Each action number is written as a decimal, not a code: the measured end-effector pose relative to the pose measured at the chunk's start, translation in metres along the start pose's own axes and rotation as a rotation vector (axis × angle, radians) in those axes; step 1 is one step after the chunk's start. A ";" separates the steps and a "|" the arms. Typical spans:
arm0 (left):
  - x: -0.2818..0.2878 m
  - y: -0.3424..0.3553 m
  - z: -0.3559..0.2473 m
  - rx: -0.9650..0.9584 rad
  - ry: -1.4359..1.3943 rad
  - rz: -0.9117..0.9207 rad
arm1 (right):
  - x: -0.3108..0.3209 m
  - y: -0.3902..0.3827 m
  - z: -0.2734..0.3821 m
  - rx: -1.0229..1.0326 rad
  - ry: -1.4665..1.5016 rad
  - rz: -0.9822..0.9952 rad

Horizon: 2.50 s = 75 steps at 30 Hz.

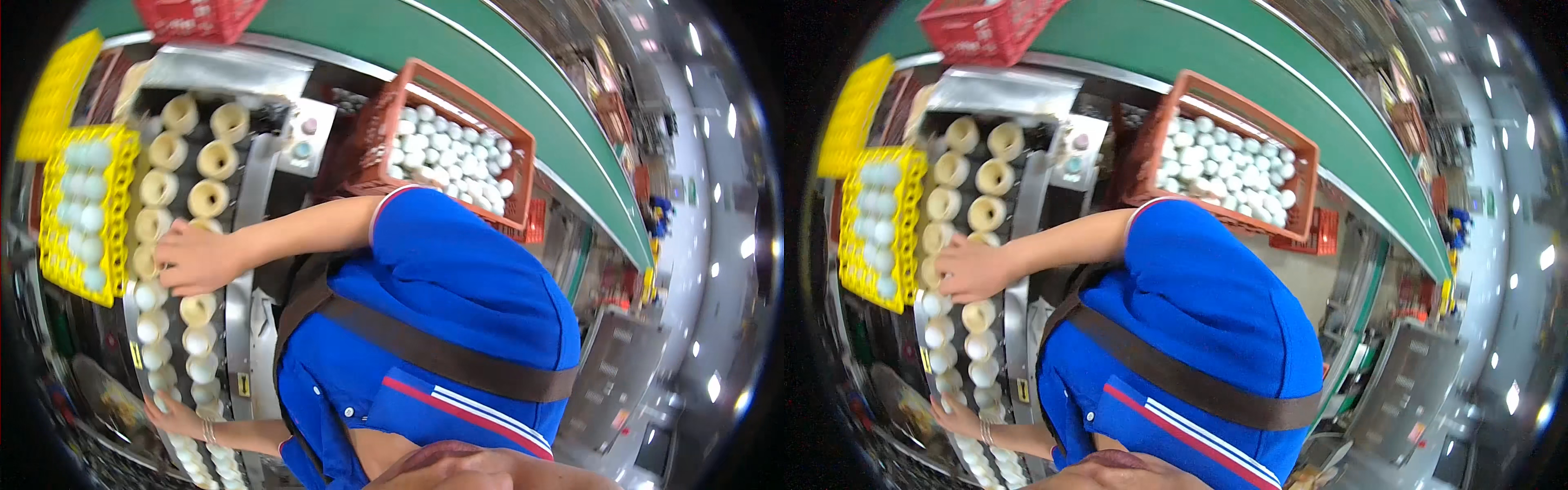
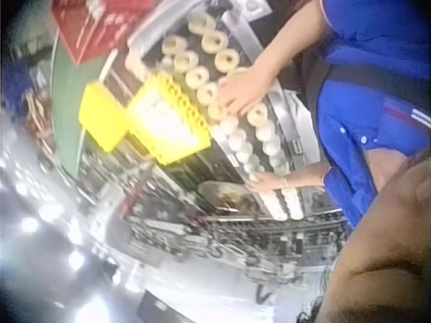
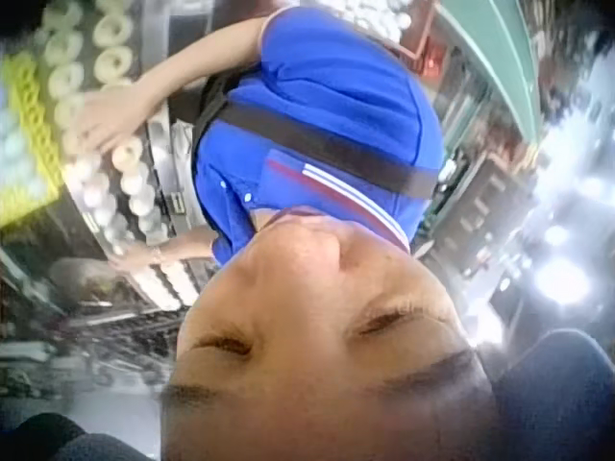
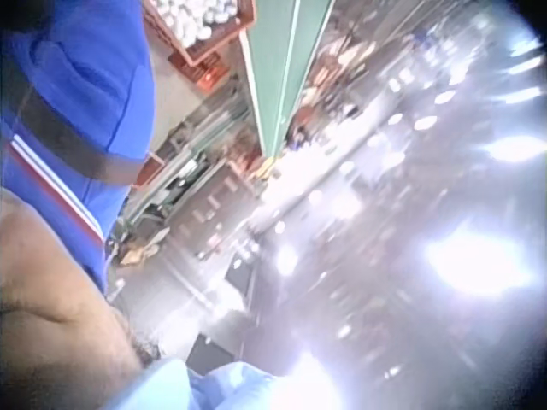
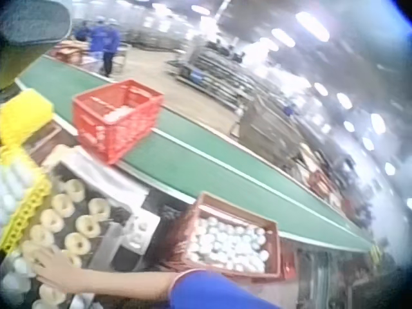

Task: The person is sorting eggs from a crate onto an automated processing machine line.

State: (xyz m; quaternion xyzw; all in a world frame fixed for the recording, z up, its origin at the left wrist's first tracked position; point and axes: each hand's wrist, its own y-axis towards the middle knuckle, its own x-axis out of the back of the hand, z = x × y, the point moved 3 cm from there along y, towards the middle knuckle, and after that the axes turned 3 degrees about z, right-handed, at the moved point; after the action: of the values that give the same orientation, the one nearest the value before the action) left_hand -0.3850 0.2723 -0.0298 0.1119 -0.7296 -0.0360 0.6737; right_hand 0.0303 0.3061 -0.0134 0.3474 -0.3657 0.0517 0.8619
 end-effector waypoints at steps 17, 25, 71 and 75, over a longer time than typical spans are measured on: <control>-0.014 -0.236 -0.673 -1.501 -0.919 1.229 | 0.324 -0.553 -0.045 -1.424 -0.223 0.391; -0.127 -0.351 -0.694 -1.951 -0.228 1.217 | 0.324 -0.587 -0.066 -1.398 -0.136 0.114; 0.039 -0.065 -0.142 0.167 -0.577 0.061 | -0.022 0.043 0.025 -0.049 -0.110 0.898; 0.027 -0.061 -0.150 0.311 -0.879 -0.317 | -0.055 0.085 0.044 0.126 -0.046 0.578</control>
State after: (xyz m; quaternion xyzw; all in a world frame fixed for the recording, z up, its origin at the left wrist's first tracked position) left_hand -0.2311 0.2221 -0.0023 0.2948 -0.9155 -0.0725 0.2639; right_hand -0.0649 0.3511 0.0188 0.2829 -0.4648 0.3098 0.7797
